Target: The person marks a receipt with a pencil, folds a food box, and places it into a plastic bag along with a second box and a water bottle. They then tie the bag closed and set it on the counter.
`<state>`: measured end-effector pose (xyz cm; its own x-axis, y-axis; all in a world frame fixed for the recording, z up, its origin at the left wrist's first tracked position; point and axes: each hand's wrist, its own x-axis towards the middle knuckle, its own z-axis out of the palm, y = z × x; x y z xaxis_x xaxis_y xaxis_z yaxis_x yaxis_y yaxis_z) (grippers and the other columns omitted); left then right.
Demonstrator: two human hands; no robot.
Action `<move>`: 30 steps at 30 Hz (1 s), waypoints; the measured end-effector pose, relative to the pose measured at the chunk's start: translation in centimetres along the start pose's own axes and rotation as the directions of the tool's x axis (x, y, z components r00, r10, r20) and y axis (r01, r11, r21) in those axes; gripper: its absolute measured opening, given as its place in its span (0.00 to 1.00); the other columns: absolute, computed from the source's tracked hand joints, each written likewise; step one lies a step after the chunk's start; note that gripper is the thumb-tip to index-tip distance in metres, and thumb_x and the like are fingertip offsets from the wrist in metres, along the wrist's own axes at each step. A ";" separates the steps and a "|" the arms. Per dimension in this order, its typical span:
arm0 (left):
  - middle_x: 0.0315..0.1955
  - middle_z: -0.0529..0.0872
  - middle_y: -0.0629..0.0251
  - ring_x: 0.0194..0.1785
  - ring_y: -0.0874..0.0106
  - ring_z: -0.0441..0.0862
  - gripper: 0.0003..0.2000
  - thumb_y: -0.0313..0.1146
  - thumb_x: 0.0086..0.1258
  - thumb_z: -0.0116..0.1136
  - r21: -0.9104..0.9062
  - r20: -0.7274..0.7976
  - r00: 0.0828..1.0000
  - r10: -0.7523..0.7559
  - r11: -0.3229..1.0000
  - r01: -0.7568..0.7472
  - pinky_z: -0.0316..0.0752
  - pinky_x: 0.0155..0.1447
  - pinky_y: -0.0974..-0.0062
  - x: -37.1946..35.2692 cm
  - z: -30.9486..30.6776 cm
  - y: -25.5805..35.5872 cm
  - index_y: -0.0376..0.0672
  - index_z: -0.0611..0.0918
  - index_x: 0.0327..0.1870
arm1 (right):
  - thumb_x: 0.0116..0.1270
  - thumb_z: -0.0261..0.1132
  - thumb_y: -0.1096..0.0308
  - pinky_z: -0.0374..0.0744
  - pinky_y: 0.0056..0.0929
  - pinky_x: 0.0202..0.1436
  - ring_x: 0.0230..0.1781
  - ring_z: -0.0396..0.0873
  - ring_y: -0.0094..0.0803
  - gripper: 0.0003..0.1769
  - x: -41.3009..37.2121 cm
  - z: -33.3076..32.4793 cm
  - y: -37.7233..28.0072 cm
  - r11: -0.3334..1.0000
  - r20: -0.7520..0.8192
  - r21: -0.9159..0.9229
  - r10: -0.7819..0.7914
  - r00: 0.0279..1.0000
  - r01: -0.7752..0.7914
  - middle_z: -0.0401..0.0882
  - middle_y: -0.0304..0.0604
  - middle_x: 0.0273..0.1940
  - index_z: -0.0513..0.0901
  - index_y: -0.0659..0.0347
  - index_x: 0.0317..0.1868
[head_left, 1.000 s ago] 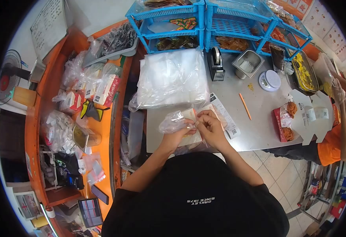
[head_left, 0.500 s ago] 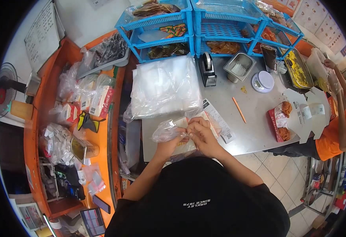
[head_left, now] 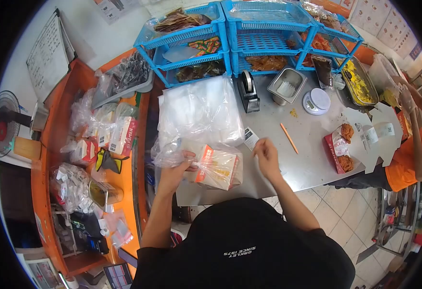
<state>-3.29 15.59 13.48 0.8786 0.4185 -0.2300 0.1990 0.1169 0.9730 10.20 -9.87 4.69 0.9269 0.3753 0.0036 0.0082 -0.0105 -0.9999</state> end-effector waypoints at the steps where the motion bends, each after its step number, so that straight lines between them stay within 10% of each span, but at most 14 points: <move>1: 0.41 0.83 0.57 0.38 0.69 0.84 0.14 0.24 0.63 0.59 -0.032 0.050 0.997 -0.053 0.998 0.055 0.81 0.44 0.75 0.0 -0.1 0.0 0.32 0.77 0.50 | 0.65 0.61 0.72 0.74 0.32 0.43 0.38 0.75 0.32 0.06 1.5 -0.2 1.4 0.882 -0.131 -0.440 -0.250 0.959 0.169 0.78 0.44 0.34 0.74 0.62 0.40; 2: 0.41 0.83 0.57 0.38 0.69 0.84 0.14 0.24 0.63 0.59 -0.031 0.049 0.998 -0.050 0.998 0.051 0.81 0.44 0.75 -0.1 0.1 0.2 0.32 0.77 0.50 | 0.63 0.63 0.70 0.74 0.38 0.43 0.39 0.76 0.37 0.09 2.5 -0.2 2.3 0.558 -0.134 -0.801 -0.517 0.845 0.215 0.79 0.48 0.35 0.74 0.63 0.41; 5: 0.54 0.76 0.53 0.54 0.66 0.78 0.26 0.24 0.59 0.63 0.180 0.077 0.982 0.170 0.967 -0.182 0.74 0.58 0.69 -1.3 3.1 3.4 0.33 0.69 0.59 | 0.60 0.67 0.69 0.73 0.46 0.46 0.40 0.74 0.46 0.14 3.1 0.3 4.6 0.244 -0.062 -0.966 -0.543 0.837 0.087 0.80 0.51 0.35 0.76 0.65 0.43; 7: 0.61 0.67 0.50 0.64 0.65 0.67 0.33 0.23 0.55 0.65 0.663 0.006 0.567 0.824 0.421 -0.619 0.62 0.68 0.63 -3.6 6.1 8.0 0.34 0.64 0.63 | 0.60 0.67 0.69 0.74 0.42 0.46 0.40 0.75 0.43 0.15 3.3 -0.4 6.2 0.463 -0.140 -0.885 -0.354 0.925 0.044 0.80 0.50 0.35 0.76 0.66 0.44; 8: 0.61 0.67 0.50 0.64 0.65 0.67 0.33 0.23 0.55 0.65 0.667 0.002 0.566 0.824 0.420 -0.615 0.62 0.68 0.63 -3.8 6.8 7.6 0.34 0.64 0.63 | 0.60 0.68 0.69 0.75 0.38 0.46 0.40 0.76 0.40 0.15 3.2 -0.4 5.7 0.648 -0.169 -0.761 -0.133 0.977 -0.043 0.80 0.50 0.36 0.76 0.67 0.44; 10: 0.64 0.62 0.51 0.68 0.66 0.61 0.33 0.20 0.54 0.63 0.099 -0.087 0.550 0.831 0.556 -0.825 0.55 0.72 0.60 -3.3 8.2 6.3 0.37 0.65 0.64 | 0.60 0.68 0.68 0.75 0.33 0.45 0.38 0.76 0.35 0.15 2.2 -0.5 1.1 0.852 -0.180 -0.516 -0.008 0.984 -0.087 0.79 0.48 0.35 0.76 0.68 0.43; 12: 0.61 0.68 0.55 0.64 0.70 0.67 0.30 0.20 0.58 0.62 -0.182 -0.089 0.867 0.490 0.848 -0.498 0.62 0.68 0.67 -2.1 11.9 4.7 0.37 0.66 0.64 | 0.61 0.68 0.68 0.75 0.28 0.44 0.37 0.76 0.31 0.15 0.2 -0.1 -5.0 0.960 -0.137 -0.229 0.129 0.982 -0.159 0.79 0.46 0.34 0.76 0.68 0.43; 14: 0.52 0.78 0.60 0.54 0.73 0.76 0.24 0.20 0.64 0.59 -0.488 0.184 0.982 0.040 0.871 0.056 0.71 0.59 0.74 -0.3 13.3 2.0 0.37 0.69 0.62 | 0.63 0.67 0.65 0.73 0.22 0.42 0.35 0.75 0.24 0.13 -0.9 0.4 -8.4 0.975 0.248 0.025 -0.222 0.943 0.223 0.78 0.42 0.33 0.76 0.66 0.41; 17: 0.40 0.85 0.59 0.45 0.71 0.83 0.14 0.24 0.69 0.56 -0.360 0.091 0.996 -0.005 0.932 0.038 0.78 0.51 0.73 1.2 13.8 0.1 0.35 0.74 0.55 | 0.66 0.65 0.61 0.74 0.24 0.44 0.36 0.75 0.26 0.15 3.3 -2.1 -4.2 0.964 0.204 0.265 -0.071 0.976 0.015 0.78 0.40 0.36 0.77 0.65 0.44; 20: 0.38 0.85 0.57 0.40 0.71 0.84 0.15 0.21 0.69 0.49 -0.392 0.113 0.993 -0.019 0.918 0.062 0.80 0.46 0.74 0.5 13.6 1.1 0.37 0.71 0.57 | 0.67 0.63 0.51 0.75 0.29 0.49 0.42 0.76 0.31 0.26 11.7 -3.0 2.1 0.998 -0.186 -0.065 -0.029 0.982 0.017 0.78 0.41 0.38 0.76 0.66 0.54; 27: 0.39 0.84 0.53 0.45 0.69 0.83 0.09 0.18 0.67 0.45 -0.329 0.233 0.969 0.085 0.944 -0.003 0.77 0.52 0.73 -0.3 12.2 -0.3 0.36 0.73 0.46 | 0.64 0.66 0.54 0.71 0.29 0.50 0.39 0.76 0.29 0.21 20.4 -1.8 3.8 0.978 -0.052 -0.081 0.186 0.981 -0.190 0.83 0.45 0.38 0.86 0.67 0.35; 30: 0.43 0.85 0.57 0.47 0.70 0.82 0.08 0.16 0.65 0.52 -0.314 0.026 0.981 0.195 0.933 -0.177 0.75 0.53 0.77 -0.6 12.0 0.1 0.33 0.79 0.43 | 0.64 0.67 0.61 0.73 0.27 0.50 0.48 0.80 0.34 0.15 19.3 -2.0 6.5 0.969 -0.101 0.182 0.186 0.977 -0.166 0.85 0.43 0.30 0.86 0.66 0.28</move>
<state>1.43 4.60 13.94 0.9117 0.4094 -0.0357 -0.1058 0.3179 0.9422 28.95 -4.55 -1.71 0.9453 0.2711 -0.1812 -0.2139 0.0961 -0.9721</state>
